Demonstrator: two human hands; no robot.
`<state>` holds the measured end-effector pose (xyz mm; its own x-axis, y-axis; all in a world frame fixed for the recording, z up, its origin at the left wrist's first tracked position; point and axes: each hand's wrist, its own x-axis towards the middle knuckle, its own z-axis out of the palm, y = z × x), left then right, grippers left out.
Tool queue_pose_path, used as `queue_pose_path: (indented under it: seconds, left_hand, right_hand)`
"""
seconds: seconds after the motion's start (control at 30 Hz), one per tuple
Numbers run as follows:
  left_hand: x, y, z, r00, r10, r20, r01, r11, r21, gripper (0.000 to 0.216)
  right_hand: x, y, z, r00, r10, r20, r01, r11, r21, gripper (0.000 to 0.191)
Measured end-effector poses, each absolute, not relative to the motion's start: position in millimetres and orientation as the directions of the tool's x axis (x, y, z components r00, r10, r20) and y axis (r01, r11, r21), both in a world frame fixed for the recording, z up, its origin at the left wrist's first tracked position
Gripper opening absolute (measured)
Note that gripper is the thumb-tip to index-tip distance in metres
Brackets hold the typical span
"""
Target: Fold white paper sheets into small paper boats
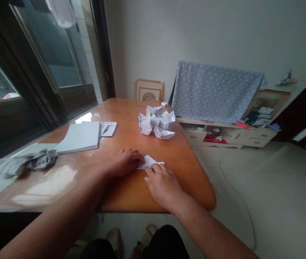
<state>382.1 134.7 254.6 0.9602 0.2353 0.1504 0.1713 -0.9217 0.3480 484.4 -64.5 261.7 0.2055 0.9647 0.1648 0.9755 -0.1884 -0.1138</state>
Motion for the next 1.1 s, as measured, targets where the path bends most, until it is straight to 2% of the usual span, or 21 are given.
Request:
queue_pose_path:
  seconds: [0.27,0.43,0.73,0.93,1.1]
  left_hand:
    - [379,150,247,0.970,0.199,0.142,0.123,-0.900,0.418,0.024]
    - [380,162,240,0.977,0.171,0.130,0.083,-0.857,0.509,0.027]
    - [385,170,234,0.986,0.135,0.101,0.036,-0.755,0.655,0.035]
    - [385,168,236,0.988,0.148,0.038,0.080,-0.712,0.698,0.046]
    - [383,166,239,0.987,0.154,0.047,0.081,-0.723,0.686,0.042]
  right_hand:
    - [483,-55,274,0.180,0.979,0.091,0.984,-0.180,-0.010,0.033]
    - [481,-47,282,0.137,0.989,0.055,0.989,-0.140,0.056,0.035]
    - [479,-34,290,0.032,0.999,0.016,0.996,-0.034,0.084,0.050]
    - [474,-24,287,0.017,1.000,0.004,0.997,-0.018,0.073,0.056]
    - [475,-24,286,-0.001,0.999,0.035,0.997,-0.001,0.071,0.056]
